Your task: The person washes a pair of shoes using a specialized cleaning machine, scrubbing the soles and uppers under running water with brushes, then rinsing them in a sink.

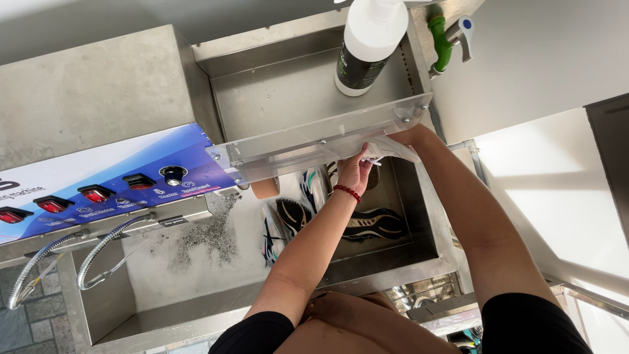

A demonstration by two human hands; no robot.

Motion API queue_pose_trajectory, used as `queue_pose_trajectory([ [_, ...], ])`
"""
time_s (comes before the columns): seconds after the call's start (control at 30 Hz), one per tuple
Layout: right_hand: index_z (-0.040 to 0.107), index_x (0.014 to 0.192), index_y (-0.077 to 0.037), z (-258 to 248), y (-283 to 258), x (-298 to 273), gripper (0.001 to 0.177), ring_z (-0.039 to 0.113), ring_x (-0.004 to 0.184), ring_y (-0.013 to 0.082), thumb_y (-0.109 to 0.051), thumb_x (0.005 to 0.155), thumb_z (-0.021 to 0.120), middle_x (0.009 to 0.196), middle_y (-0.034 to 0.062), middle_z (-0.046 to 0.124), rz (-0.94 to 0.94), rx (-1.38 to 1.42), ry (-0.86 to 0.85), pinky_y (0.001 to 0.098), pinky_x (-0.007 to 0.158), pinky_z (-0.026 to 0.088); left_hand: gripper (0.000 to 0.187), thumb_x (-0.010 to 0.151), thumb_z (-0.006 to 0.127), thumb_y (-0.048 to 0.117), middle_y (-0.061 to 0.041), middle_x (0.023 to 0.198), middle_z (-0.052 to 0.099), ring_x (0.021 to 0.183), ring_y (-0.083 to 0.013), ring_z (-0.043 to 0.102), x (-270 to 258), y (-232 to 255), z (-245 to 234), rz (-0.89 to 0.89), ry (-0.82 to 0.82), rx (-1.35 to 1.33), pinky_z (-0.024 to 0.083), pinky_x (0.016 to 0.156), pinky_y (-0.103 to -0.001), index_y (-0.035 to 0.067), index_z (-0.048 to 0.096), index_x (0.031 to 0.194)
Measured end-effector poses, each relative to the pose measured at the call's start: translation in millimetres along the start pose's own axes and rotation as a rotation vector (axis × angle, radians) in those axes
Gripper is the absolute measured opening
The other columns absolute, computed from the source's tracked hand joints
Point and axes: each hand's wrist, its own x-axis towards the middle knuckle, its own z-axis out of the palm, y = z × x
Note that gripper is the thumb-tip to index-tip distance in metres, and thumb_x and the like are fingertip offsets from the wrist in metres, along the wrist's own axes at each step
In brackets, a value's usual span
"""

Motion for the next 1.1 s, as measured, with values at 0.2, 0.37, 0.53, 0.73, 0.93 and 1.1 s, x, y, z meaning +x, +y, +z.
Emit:
queue_pose_trajectory([
  [0.2, 0.073, 0.121, -0.007, 4.4, -23.9, -25.9, 0.051, 0.069, 0.107, 0.0211, -0.022, 0.074, 0.087, 0.118, 0.0084, 0.075, -0.049, 0.152, 0.106, 0.0342, 0.097, 0.053, 0.049, 0.081, 0.084, 0.007, -0.008, 0.114, 0.069, 0.104, -0.0212, 0.069, -4.0, -6.3, -2.2, -0.03, 0.004, -0.002, 0.062, 0.088, -0.035, 0.006, 0.059, 0.124],
  [0.37, 0.071, 0.122, -0.005, 10.1, -42.9, -54.6, 0.054, 0.067, 0.111, 0.0211, -0.02, 0.073, 0.088, 0.12, 0.0087, 0.074, -0.013, 0.323, 0.247, 0.0346, 0.098, 0.052, 0.047, 0.083, 0.086, 0.011, -0.004, 0.114, 0.069, 0.105, -0.0172, 0.067, 6.1, -17.2, -16.5, -0.093, -0.018, 0.005, 0.059, 0.088, -0.032, 0.008, 0.062, 0.122],
  [0.53, 0.065, 0.126, -0.003, 12.1, -38.2, -69.0, 0.06, 0.065, 0.115, 0.0198, -0.021, 0.074, 0.087, 0.122, 0.01, 0.071, -0.146, 0.562, 0.304, 0.0336, 0.1, 0.051, 0.049, 0.081, 0.084, 0.016, 0.0, 0.115, 0.07, 0.103, -0.012, 0.069, 17.0, -36.8, -30.7, -0.127, -0.013, 0.059, 0.058, 0.088, -0.027, 0.01, 0.062, 0.124],
  [0.73, 0.072, 0.122, 0.007, 19.5, -8.4, -78.5, 0.049, 0.067, 0.105, 0.0243, -0.02, 0.084, 0.085, 0.115, 0.018, 0.075, -0.066, 0.569, 0.292, 0.0351, 0.093, 0.053, 0.024, 0.09, 0.08, 0.019, -0.006, 0.104, 0.076, 0.095, -0.0142, 0.074, -43.2, 0.0, -15.3, 0.366, 0.07, 0.947, 0.057, 0.089, -0.029, 0.004, 0.071, 0.107],
  [0.93, 0.053, 0.146, 0.002, 40.5, 4.8, -97.0, 0.073, 0.067, 0.114, 0.0188, -0.019, 0.083, 0.081, 0.128, 0.0147, 0.07, -0.106, 0.696, 0.388, 0.0308, 0.1, 0.052, 0.014, 0.089, 0.066, 0.008, -0.013, 0.096, 0.072, 0.097, -0.0328, 0.066, -73.6, 77.2, 25.9, 1.176, -0.057, 1.602, 0.05, 0.092, -0.049, 0.005, 0.071, 0.102],
  [1.1, 0.043, 0.158, -0.005, 69.0, 8.4, -111.0, 0.083, 0.064, 0.115, 0.02, -0.019, 0.084, 0.079, 0.135, 0.0178, 0.066, -0.07, 0.826, 0.511, 0.0325, 0.102, 0.049, 0.039, 0.085, 0.062, 0.012, -0.022, 0.109, 0.067, 0.102, -0.0431, 0.06, -41.6, 84.7, 37.9, 1.238, -0.351, 1.898, 0.045, 0.089, -0.056, 0.003, 0.063, 0.124],
])
